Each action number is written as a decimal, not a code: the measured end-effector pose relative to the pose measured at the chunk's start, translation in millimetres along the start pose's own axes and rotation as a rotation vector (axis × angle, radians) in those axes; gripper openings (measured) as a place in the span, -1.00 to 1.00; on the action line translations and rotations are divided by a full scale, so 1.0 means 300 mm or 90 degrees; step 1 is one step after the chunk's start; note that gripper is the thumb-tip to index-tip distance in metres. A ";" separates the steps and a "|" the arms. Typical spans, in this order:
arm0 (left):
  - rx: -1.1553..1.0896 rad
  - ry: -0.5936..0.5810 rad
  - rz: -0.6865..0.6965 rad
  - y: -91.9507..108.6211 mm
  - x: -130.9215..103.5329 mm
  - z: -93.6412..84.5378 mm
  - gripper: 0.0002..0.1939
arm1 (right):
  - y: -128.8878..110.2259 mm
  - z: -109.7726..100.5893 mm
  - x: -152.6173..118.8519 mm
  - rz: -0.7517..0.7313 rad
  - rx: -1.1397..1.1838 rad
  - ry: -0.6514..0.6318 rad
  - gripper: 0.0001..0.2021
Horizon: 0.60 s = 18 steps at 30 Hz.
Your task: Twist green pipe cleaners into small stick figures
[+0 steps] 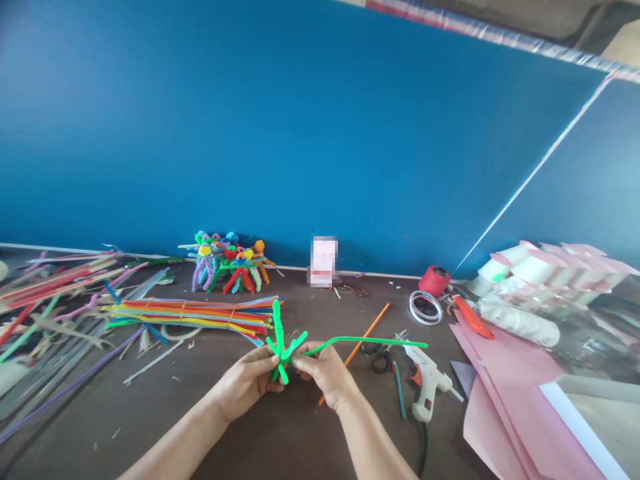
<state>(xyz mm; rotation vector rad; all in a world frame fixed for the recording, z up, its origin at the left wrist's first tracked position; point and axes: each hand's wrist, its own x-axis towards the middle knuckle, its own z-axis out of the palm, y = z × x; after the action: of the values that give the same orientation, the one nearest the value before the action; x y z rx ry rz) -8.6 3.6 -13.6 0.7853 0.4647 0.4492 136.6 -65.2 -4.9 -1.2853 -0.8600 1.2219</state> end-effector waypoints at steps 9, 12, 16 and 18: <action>0.071 0.040 -0.014 0.002 -0.002 0.018 -0.81 | -0.012 0.009 0.004 0.033 0.025 0.029 -0.85; 0.153 0.049 0.020 -0.001 -0.003 0.023 -0.79 | -0.001 0.011 0.007 0.038 0.029 0.027 -0.81; 0.215 0.038 0.042 -0.001 -0.008 0.032 -0.73 | 0.008 0.008 0.001 0.035 0.030 0.000 -0.79; 0.225 0.015 0.033 0.002 -0.008 0.036 -0.73 | 0.009 0.003 -0.001 0.026 0.018 -0.022 -0.79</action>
<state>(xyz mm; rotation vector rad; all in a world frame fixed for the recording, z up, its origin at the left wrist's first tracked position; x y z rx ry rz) -4.6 -3.3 -5.9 1.1359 0.5546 0.4308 135.4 -65.5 -7.2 -1.2676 -0.8416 1.2874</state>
